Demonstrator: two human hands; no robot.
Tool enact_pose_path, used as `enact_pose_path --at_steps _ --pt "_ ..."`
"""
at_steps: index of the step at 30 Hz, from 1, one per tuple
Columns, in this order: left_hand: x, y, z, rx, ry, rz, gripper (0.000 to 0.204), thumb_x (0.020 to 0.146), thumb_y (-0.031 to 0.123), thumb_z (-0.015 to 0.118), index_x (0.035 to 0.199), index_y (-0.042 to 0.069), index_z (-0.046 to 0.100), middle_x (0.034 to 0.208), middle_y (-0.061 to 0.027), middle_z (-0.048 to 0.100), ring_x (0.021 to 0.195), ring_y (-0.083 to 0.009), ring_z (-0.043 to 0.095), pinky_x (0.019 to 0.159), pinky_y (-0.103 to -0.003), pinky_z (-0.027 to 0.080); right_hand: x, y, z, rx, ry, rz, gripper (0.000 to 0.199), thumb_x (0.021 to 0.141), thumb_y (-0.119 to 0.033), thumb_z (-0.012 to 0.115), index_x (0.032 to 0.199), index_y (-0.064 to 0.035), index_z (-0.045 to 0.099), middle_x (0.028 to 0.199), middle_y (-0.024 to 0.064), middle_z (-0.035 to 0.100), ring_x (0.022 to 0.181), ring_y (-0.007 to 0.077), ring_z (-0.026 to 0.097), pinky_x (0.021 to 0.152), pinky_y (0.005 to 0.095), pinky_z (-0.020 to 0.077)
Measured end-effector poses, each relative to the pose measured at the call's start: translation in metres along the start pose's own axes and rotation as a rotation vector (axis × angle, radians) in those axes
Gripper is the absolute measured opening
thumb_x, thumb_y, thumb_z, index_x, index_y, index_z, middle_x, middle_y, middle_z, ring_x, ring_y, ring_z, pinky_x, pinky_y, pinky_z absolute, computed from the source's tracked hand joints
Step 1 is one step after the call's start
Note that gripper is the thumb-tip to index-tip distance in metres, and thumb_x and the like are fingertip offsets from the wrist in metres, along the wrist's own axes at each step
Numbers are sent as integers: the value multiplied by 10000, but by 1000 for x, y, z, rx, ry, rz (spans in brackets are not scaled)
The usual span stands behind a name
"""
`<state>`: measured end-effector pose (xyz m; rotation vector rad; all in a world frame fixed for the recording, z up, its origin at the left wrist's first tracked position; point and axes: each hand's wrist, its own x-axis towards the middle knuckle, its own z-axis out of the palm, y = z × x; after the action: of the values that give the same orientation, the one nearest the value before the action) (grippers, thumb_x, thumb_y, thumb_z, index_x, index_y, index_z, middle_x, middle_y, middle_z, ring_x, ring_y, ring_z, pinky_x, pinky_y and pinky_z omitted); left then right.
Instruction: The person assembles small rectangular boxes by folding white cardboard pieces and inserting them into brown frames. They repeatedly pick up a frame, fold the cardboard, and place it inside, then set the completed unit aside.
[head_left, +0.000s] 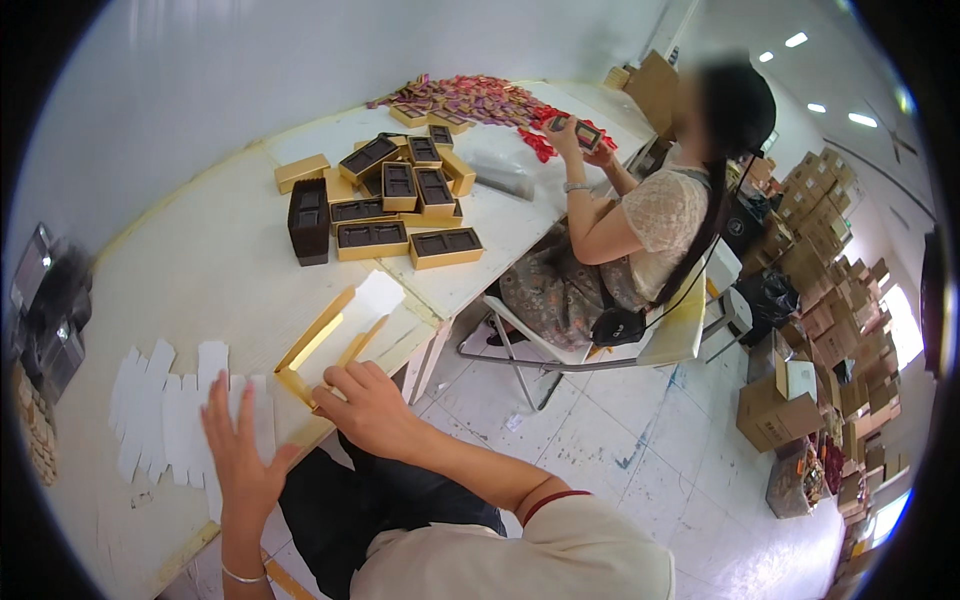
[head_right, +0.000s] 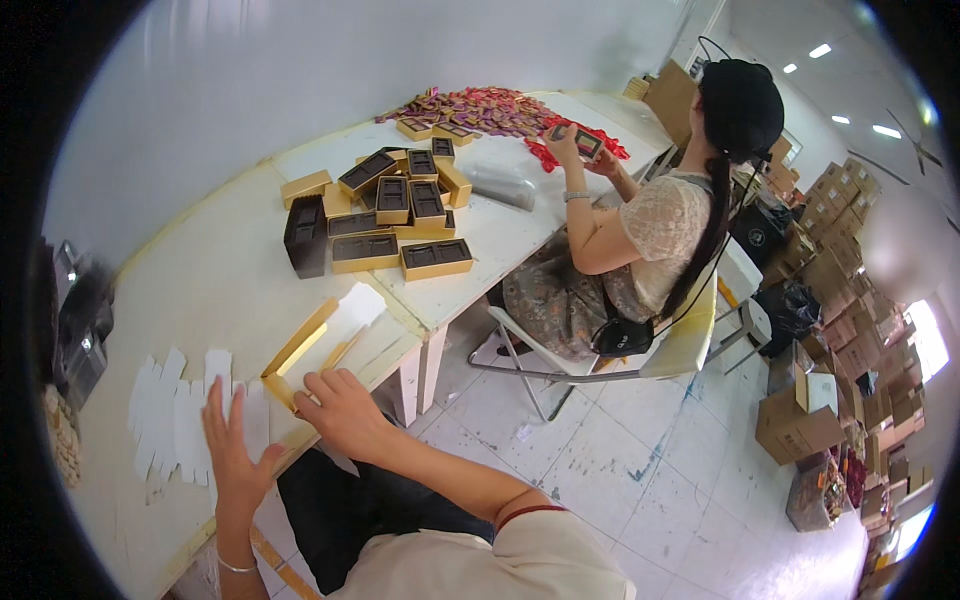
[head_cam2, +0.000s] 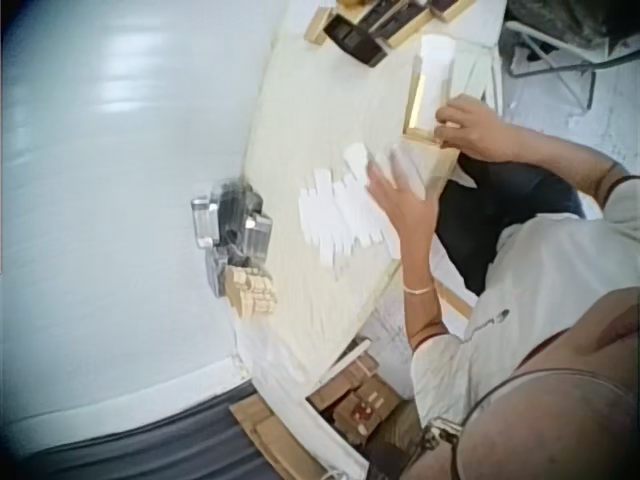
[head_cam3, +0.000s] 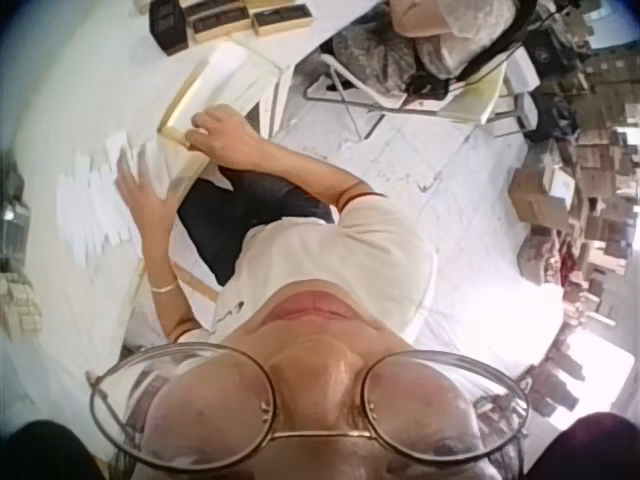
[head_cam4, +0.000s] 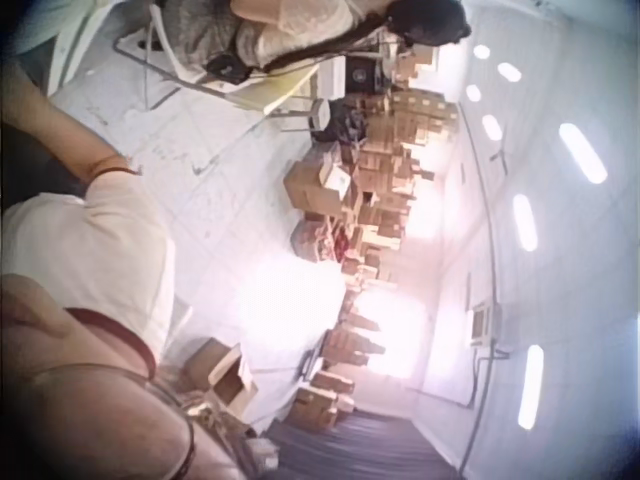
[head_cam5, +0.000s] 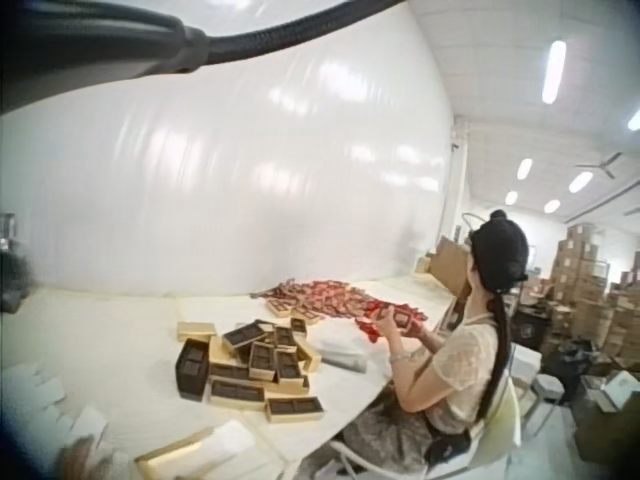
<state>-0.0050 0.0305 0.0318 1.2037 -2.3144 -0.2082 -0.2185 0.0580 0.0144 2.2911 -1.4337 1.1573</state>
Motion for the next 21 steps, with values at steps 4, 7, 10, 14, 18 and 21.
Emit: enact_pose_path --at_steps 4,7,10,14,18,21 --pt "-25 -45 12 219 -206 -356 753 785 228 686 1446 105 349 1543 -169 211 1430 -363 155 1139 -573 52 -18 16 5 -1 5 148 274 721 -138 735 949 -79 595 945 83 507 861 249 512 724 347 409" --pt "-30 -101 11 289 -240 -419 712 818 223 644 1453 107 344 1554 -158 199 1435 -348 153 1141 -563 35 -21 24 20 53 7 157 271 718 -123 738 937 -72 587 947 94 510 864 263 518 737 362 416" --pt "-26 -135 3 293 -219 -443 667 848 233 599 1452 107 347 1554 -148 208 1438 -341 151 1143 -553 27 -16 30 39 89 -22 164 273 709 -114 734 927 -61 579 949 98 512 855 269 519 737 358 420" --pt "-31 -154 7 377 -115 -343 544 889 246 529 1390 65 419 1501 -161 303 1399 -346 237 1136 -542 81 5 41 64 129 -15 116 222 729 -115 698 898 -56 567 921 101 491 846 260 508 727 351 414" --pt "-40 -162 10 406 -78 -225 501 920 267 490 1350 14 452 1456 -176 383 1372 -337 310 1131 -526 134 16 49 78 129 -185 147 197 795 -141 631 954 -40 572 1007 132 499 884 274 502 759 360 408" --pt "-41 -154 0 199 -169 -313 714 823 460 619 1428 138 418 1540 -155 254 1411 -403 217 1081 -664 98 17 46 71 140 -322 161 257 828 -155 597 1052 -30 577 1075 156 505 936 282 503 799 365 405"
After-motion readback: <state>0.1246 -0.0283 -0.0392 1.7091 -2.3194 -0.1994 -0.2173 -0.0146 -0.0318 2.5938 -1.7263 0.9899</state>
